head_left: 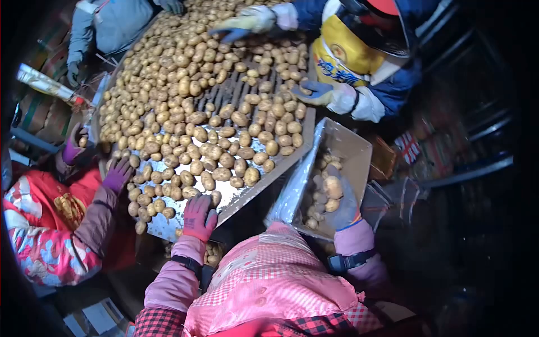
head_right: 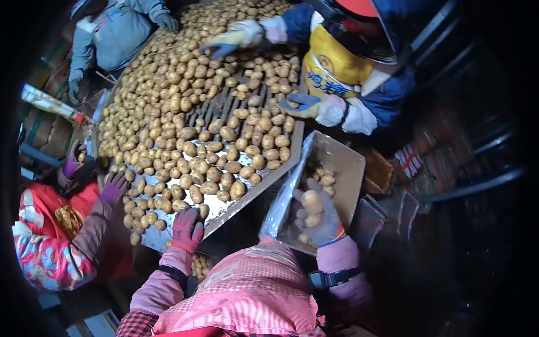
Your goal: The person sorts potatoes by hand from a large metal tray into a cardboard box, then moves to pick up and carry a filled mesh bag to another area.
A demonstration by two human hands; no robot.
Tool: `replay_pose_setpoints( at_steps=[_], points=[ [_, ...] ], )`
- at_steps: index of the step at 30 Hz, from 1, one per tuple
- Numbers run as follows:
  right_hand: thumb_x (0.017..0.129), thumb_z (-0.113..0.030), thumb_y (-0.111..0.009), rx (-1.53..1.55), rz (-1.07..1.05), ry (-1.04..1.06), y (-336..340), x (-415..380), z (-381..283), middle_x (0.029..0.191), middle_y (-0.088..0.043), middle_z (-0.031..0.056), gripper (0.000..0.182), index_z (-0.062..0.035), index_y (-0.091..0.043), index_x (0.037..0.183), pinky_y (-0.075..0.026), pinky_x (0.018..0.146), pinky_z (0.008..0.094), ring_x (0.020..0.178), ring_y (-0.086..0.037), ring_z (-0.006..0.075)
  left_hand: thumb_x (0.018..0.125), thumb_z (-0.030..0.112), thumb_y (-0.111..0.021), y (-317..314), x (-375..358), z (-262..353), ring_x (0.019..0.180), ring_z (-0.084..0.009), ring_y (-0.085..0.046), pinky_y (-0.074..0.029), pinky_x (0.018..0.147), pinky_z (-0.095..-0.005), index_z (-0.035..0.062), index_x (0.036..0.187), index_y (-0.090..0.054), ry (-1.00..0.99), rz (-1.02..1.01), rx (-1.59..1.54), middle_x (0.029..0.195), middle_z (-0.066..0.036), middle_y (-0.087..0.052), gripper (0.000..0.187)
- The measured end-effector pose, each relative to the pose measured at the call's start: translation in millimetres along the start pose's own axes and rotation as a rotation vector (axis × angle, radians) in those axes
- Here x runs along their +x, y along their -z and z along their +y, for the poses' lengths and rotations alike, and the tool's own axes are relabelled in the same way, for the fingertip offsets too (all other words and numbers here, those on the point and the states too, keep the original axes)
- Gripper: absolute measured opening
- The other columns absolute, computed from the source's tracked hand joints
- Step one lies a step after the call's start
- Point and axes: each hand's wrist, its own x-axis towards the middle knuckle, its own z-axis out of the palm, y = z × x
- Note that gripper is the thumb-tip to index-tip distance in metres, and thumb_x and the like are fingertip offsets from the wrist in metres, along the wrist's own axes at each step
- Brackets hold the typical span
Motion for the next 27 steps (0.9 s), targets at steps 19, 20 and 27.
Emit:
replay_pose_setpoints(
  at_steps=[19, 20, 27],
  points=[
    [0.078, -0.028, -0.077, -1.440, -0.320, 0.492, -59.0, 224.8, 25.5, 0.129, -0.056, 0.0075, 0.049, -0.0133, -0.061, 0.122, -0.048, 0.095, 0.0363, 0.112, -0.058, 0.0230, 0.078, 0.023, -0.066, 6.7, -6.4, 1.1, 0.120, -0.0375, -0.050, -0.036, 0.105, -0.0515, 0.0050, 0.123, -0.057, 0.035, 0.079, -0.007, 0.124, -0.016, -0.058, 0.050],
    [0.074, -0.029, -0.079, -1.719, -0.263, 0.641, -79.7, 246.5, 31.7, 0.134, -0.052, 0.0107, 0.056, -0.0168, -0.059, 0.125, -0.046, 0.098, 0.0365, 0.117, -0.056, 0.0267, 0.078, 0.023, -0.066, 9.2, -3.9, -0.3, 0.119, -0.0372, -0.051, -0.036, 0.105, -0.0513, 0.0051, 0.123, -0.056, 0.041, 0.068, -0.014, 0.123, -0.015, -0.058, 0.049],
    [0.066, -0.034, -0.084, -2.797, -0.282, 0.402, -194.5, 335.6, 89.1, 0.150, -0.032, 0.0167, 0.077, -0.0267, -0.052, 0.135, -0.050, 0.093, 0.0442, 0.116, -0.056, 0.0368, 0.080, 0.025, -0.065, 11.8, -2.3, -0.4, 0.117, -0.0363, -0.052, -0.036, 0.105, -0.0504, 0.0057, 0.124, -0.056, 0.131, 0.038, -0.037, 0.121, -0.015, -0.058, 0.049]
  ],
)
